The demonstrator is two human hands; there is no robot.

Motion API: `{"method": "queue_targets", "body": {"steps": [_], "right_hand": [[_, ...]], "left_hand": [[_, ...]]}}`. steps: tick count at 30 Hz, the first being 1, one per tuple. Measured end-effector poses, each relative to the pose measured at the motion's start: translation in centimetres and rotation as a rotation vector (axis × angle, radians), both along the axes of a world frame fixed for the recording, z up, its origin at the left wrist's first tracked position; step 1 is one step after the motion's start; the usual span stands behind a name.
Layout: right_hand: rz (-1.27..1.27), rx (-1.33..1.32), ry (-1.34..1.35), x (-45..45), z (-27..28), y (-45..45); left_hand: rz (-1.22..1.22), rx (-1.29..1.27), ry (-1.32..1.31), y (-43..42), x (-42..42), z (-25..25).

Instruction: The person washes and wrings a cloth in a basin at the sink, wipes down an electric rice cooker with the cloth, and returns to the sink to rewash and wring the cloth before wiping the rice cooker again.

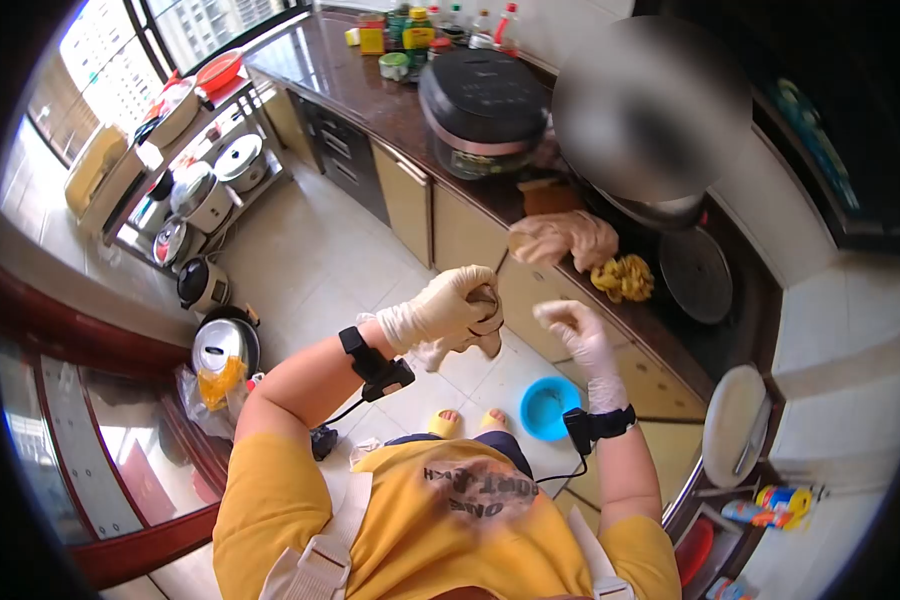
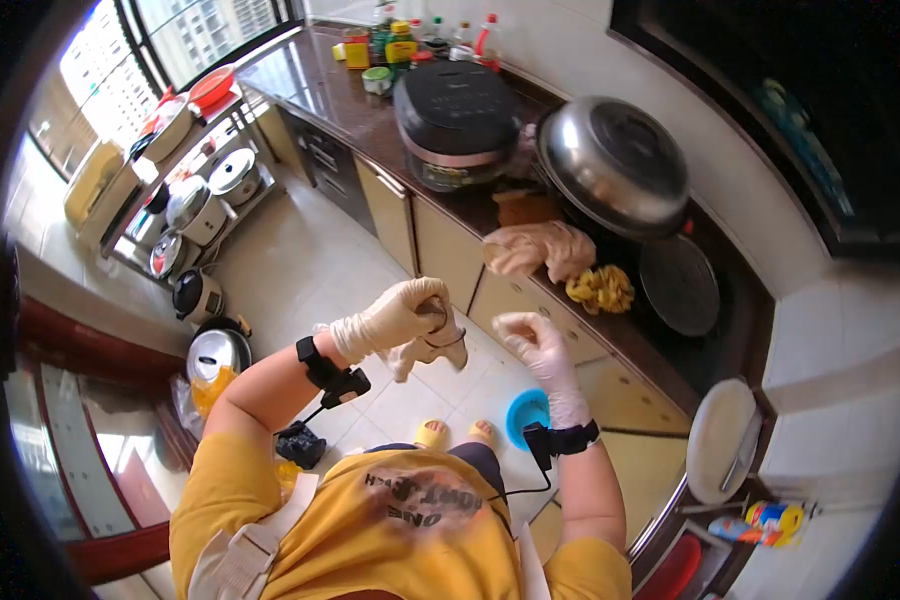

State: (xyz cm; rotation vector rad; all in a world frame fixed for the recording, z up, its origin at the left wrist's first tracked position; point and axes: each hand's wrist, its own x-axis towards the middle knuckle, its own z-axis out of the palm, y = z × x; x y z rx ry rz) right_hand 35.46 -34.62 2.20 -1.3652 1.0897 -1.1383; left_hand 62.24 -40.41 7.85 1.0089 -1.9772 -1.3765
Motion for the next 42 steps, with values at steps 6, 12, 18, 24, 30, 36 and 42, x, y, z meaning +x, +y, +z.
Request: {"method": "queue_targets", "body": {"steps": [6,12,18,24,30,36,42], "right_hand": [[0.272,0.082,0.044,7.2,-0.1,-6.2],[0.354,-0.118,0.213,3.7,6.7,-15.7],[0.27,-0.607,0.337,1.8,13.7,-27.7],[0.153,-0.81,0.734,5.8,16.9,-42.0],[0.475,-0.53,1.419,10.1,10.1,-46.5],[0.743,-0.805,1.41,16.5,9.8,-47.7],[0.559,-0.357,0.925,20.9,12.3,-61.9]], "left_hand": [[-0.087,-0.116,0.244,-1.6,1.8,0.6],[-0.045,-0.107,-0.062,-10.6,2.4,2.5],[-0.125,-0.182,-0.083,-21.7,2.7,8.4],[0.521,-0.695,-0.21,-34.5,7.3,10.9],[0.767,-0.539,-0.056,-40.6,17.1,6.1],[0.666,-0.648,0.011,-47.8,19.6,0.9],[-0.076,-1.034,0.358,-48.2,13.2,1.8]]}}
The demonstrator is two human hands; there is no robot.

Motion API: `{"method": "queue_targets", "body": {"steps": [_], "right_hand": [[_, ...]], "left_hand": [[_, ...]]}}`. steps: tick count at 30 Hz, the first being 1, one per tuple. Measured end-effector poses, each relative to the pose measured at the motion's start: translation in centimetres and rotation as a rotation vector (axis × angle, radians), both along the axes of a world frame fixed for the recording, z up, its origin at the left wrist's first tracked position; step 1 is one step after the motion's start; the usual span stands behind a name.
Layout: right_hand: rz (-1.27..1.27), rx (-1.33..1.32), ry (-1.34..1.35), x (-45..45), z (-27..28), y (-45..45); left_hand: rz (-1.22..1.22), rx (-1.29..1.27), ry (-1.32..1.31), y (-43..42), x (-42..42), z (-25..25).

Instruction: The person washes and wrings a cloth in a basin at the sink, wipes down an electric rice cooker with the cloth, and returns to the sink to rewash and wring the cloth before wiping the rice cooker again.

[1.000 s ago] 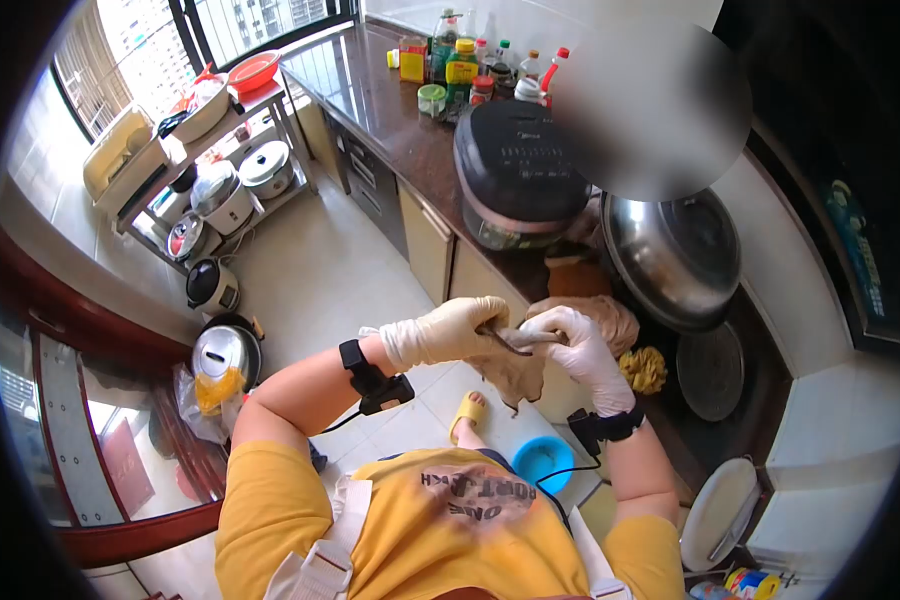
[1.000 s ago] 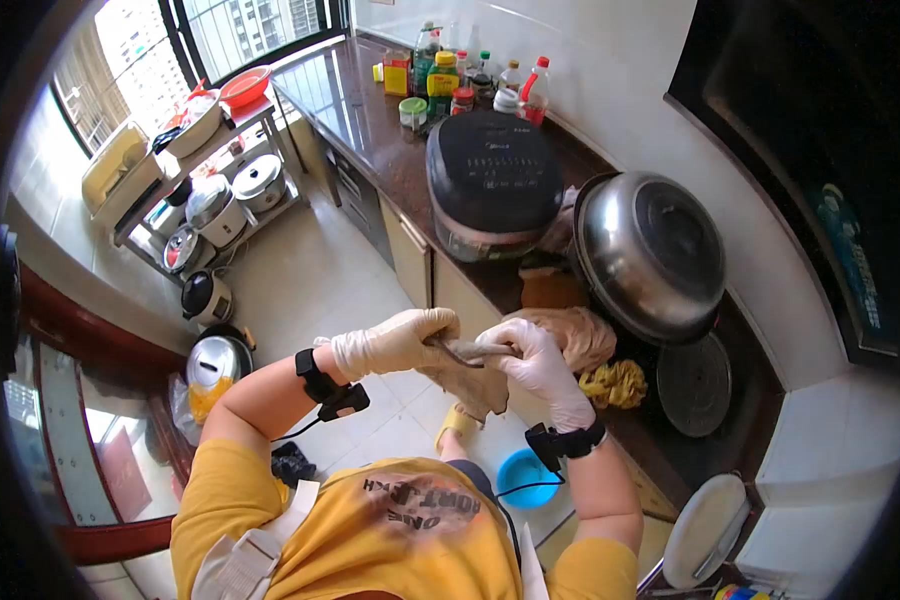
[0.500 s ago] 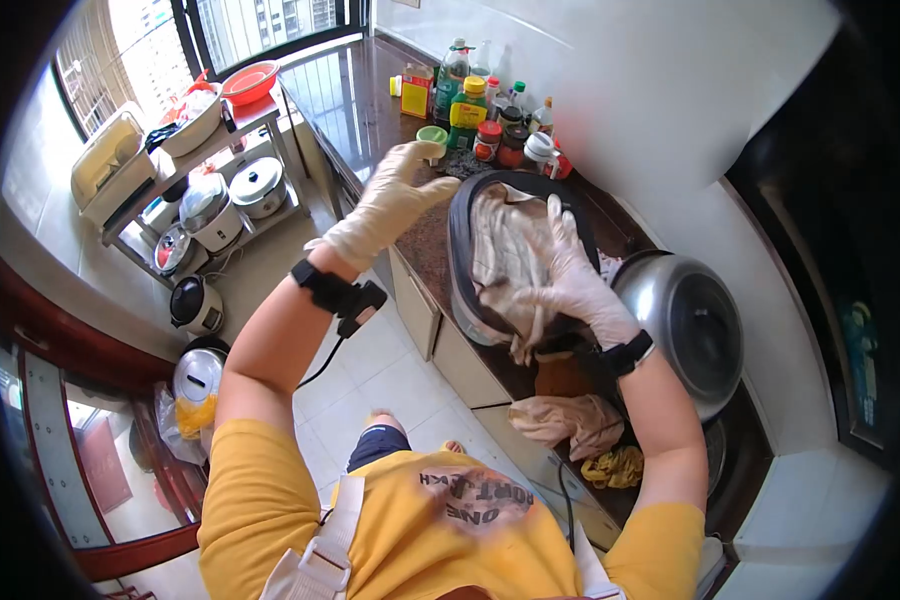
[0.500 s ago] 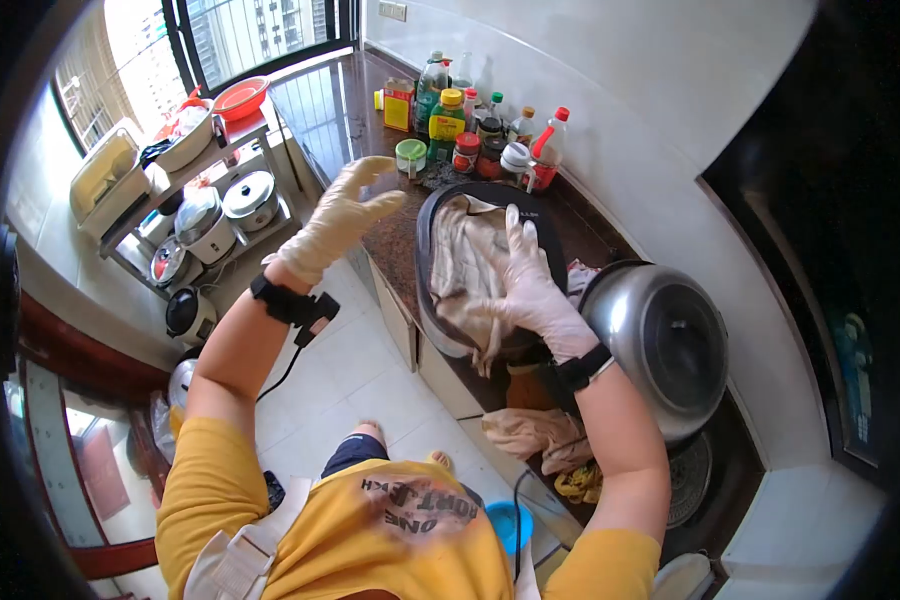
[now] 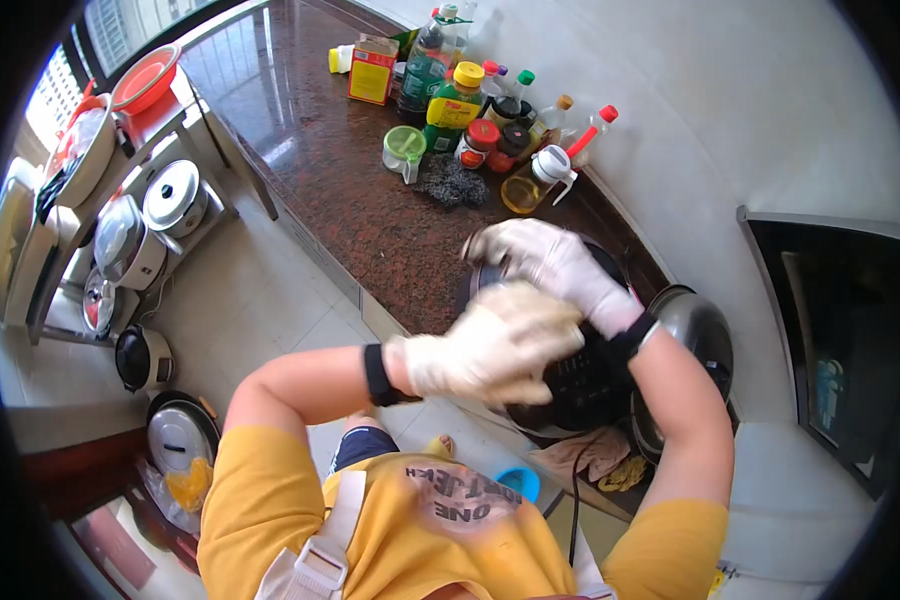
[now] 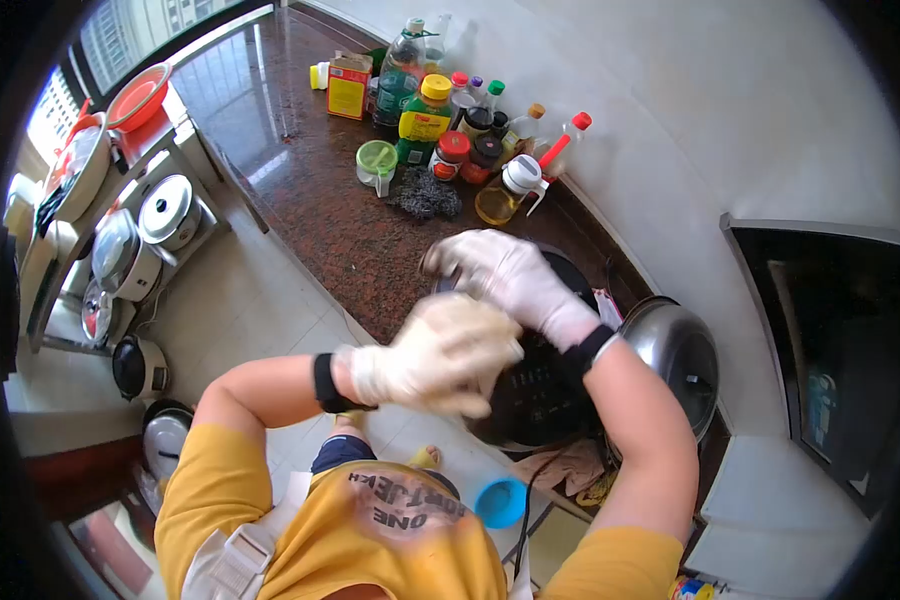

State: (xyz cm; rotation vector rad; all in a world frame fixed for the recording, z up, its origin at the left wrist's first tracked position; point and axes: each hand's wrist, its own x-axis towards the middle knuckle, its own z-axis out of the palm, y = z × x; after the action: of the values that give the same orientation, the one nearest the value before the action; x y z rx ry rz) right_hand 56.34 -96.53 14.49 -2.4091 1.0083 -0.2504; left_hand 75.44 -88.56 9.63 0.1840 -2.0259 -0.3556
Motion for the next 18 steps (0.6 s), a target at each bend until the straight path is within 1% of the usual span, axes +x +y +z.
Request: {"method": "queue_targets", "body": {"steps": [1,2,3,5,7,9,10,11,13,16,18], "right_hand": [[-0.169,0.133,-0.114,-1.9,-1.2,-2.0],[-0.239,0.034,-0.027,-4.1,-2.0,-3.6],[-0.306,-0.065,0.064,-6.6,-2.6,-4.6],[-0.49,-0.016,0.05,-11.1,-4.1,-4.6],[-0.751,0.114,-0.08,-14.9,-4.9,-1.8],[-0.937,0.344,-0.347,-17.1,-5.2,2.8],[-1.048,0.324,-0.306,-17.4,-5.5,5.3],[-1.239,0.458,-0.374,-17.7,-5.2,8.9],[-1.064,0.161,-0.368,-19.5,-7.8,15.6],[-1.194,0.076,-0.444,-16.0,-9.0,23.1],[-1.174,-0.208,-0.231,-14.0,-10.7,26.2]], "left_hand": [[-0.026,-0.081,-0.103,0.5,-1.4,-0.3],[-0.087,-0.044,-0.232,0.5,-2.7,-0.1],[-0.153,0.046,-0.308,0.2,-4.1,-0.8],[0.001,0.102,-0.484,-0.4,-5.3,-1.3],[-0.047,0.121,-0.536,-0.6,-5.6,-1.6],[0.023,0.154,-0.613,-0.4,-5.7,-1.5],[0.028,0.135,-0.633,-0.4,-5.6,-1.2],[0.03,0.128,-0.63,-0.5,-5.6,-1.1],[0.033,0.116,-0.63,-0.5,-5.8,-1.3],[0.04,0.113,-0.626,-0.5,-5.8,-0.9],[0.04,0.104,-0.651,-0.5,-5.8,-0.6]]}}
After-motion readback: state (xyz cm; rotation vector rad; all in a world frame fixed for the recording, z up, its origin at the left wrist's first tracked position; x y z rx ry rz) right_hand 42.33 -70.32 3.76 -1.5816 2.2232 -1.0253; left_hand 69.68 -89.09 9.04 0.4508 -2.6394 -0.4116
